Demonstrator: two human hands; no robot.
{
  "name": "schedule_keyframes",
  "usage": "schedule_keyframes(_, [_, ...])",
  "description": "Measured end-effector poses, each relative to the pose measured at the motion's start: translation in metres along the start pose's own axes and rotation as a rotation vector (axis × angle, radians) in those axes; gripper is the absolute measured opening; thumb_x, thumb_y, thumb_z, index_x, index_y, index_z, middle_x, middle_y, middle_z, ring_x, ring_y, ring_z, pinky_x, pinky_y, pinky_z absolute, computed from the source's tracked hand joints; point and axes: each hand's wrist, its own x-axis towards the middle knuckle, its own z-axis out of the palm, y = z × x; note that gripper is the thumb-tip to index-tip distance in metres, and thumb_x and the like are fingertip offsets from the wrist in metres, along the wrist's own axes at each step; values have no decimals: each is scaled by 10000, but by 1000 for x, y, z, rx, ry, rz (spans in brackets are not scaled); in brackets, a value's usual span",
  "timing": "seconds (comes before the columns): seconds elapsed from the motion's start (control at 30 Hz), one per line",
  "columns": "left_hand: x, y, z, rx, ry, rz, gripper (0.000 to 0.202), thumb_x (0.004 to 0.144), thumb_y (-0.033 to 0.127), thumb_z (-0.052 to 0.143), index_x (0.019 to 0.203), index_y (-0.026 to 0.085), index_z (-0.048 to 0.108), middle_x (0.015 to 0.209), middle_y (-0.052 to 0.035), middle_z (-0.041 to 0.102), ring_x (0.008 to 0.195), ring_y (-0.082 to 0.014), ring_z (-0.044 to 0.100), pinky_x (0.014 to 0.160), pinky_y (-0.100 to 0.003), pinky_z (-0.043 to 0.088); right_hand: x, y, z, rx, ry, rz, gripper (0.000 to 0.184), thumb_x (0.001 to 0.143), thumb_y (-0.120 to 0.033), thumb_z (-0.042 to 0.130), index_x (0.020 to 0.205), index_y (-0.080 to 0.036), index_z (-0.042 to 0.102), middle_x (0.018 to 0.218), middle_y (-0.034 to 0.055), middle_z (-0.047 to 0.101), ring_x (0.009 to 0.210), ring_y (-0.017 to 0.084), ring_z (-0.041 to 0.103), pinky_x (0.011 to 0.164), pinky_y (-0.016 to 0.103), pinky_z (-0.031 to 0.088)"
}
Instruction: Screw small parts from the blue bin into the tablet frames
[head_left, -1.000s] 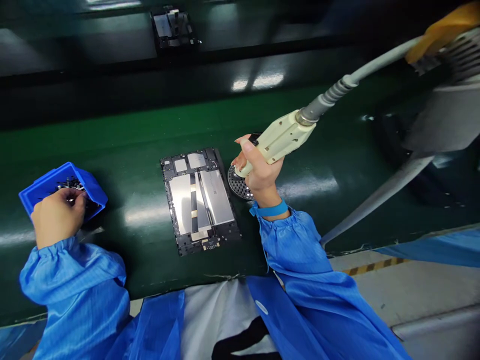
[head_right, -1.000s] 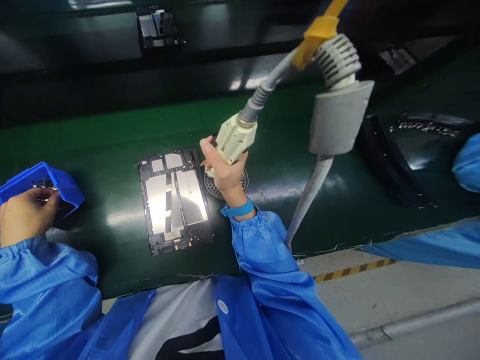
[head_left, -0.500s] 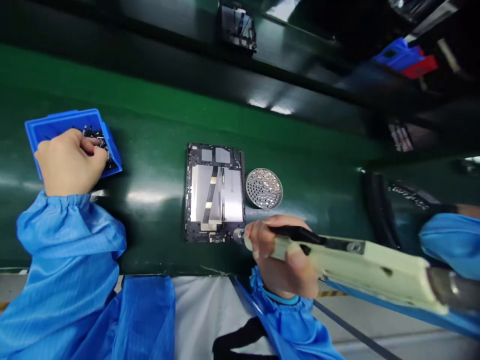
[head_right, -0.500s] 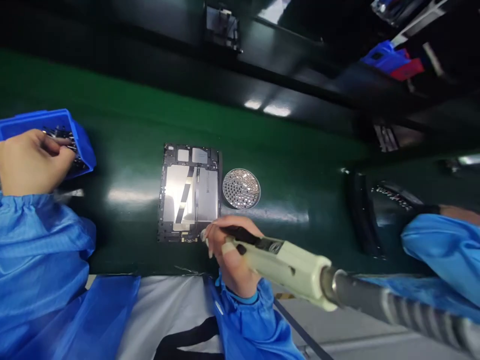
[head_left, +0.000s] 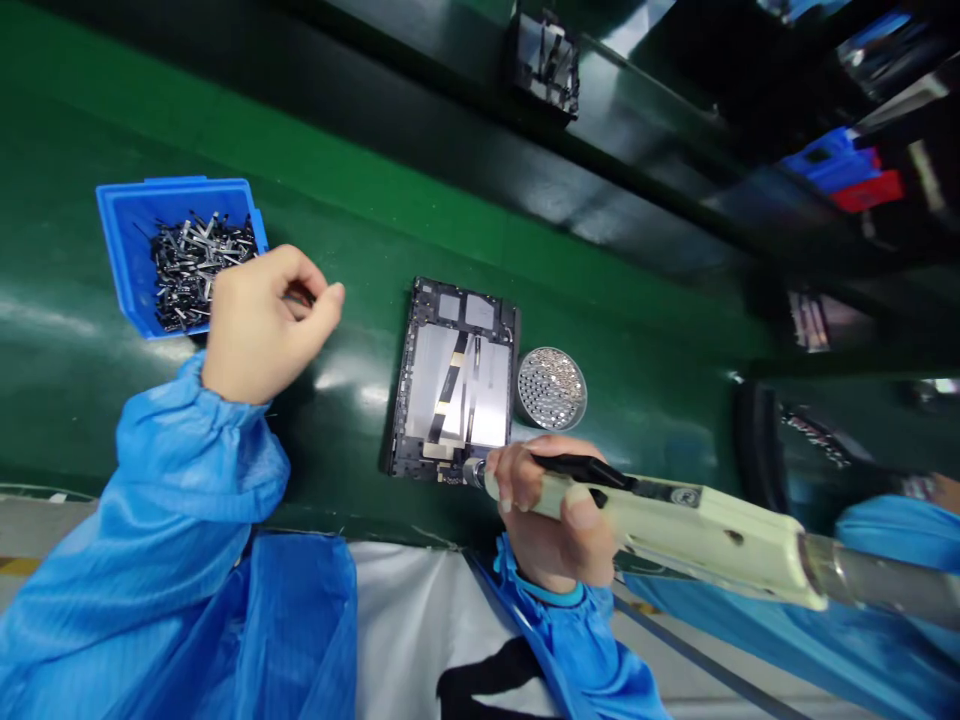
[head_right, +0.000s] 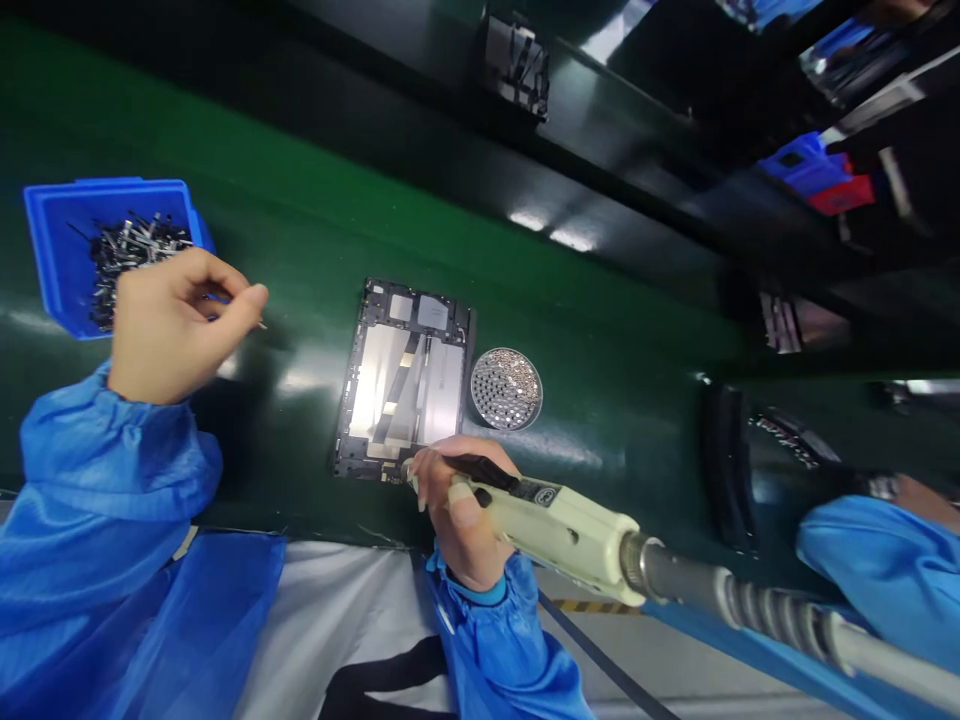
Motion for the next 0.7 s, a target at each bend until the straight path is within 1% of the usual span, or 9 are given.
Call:
schedule_keyframes(0.13, [-8,5,22,-39,-160,-24,182,865,279,727,736,172,656,737,5,701,577,-112,617,612,-238,505,-3,0,1,-37,1,19,240,880,-451,752,961,-226,773,525,-71,482,444,120,471,563,317,501])
schedule_keyframes(0.23, [-14,8,34,-73,-301,-5,64,882,186,697,838,171,741,890,-28,769,720,-151,699,718,-265,562,-4,0,2,-87,-5,12,224,871,-449,762,937,-235,764,530,-66,504,444,131,486,561,334,502])
schedule_keyframes(0.3, [-17,13,43,-100,-382,19,134,890,109,659,907,176,774,944,-34,793,781,-164,728,779,-283,581,-5,0,2,-100,-23,7,217,874,-449,758,947,-245,765,531,-63,511,447,140,497,554,340,502])
schedule_keyframes(0.37, [-21,22,56,-145,-463,40,181,894,74,665,973,182,787,929,-28,805,793,-169,745,801,-289,589,-6,2,1,-97,-29,6,215,883,-451,747,960,-251,762,530,-62,504,449,143,495,553,343,502])
schedule_keyframes(0.47, [-27,36,82,-241,-611,41,189,883,67,734,1031,174,784,859,-20,810,801,-175,767,784,-275,594,-7,2,1,-88,-12,1,213,899,-451,722,965,-251,752,531,-61,492,446,143,476,549,344,494])
schedule_keyframes(0.53, [-30,41,101,-279,-697,24,143,865,69,774,973,163,783,835,-23,811,805,-179,777,769,-266,596,-7,0,1,-78,2,-12,235,908,-458,709,1004,-249,756,529,-65,487,442,141,469,547,341,492])
schedule_keyframes(0.6, [-33,40,115,-301,-743,6,105,849,62,789,879,161,772,796,-20,804,773,-174,775,746,-255,595,-5,-3,-1,-57,14,-41,298,914,-471,702,1095,-244,765,516,-71,475,438,141,466,544,336,492])
schedule_keyframes(0.67, [-34,36,122,-333,-757,-10,118,838,48,783,836,164,763,757,-9,791,721,-161,764,714,-239,589,-3,-5,-4,-26,16,-74,361,921,-485,694,1181,-243,762,492,-78,461,421,136,451,527,326,486])
schedule_keyframes(0.7, [-34,32,122,-355,-761,-20,122,836,44,776,828,164,759,740,-6,784,697,-156,757,696,-231,584,-2,-5,-7,-19,16,-67,364,916,-498,698,1171,-248,766,481,-81,457,412,132,447,519,322,484])
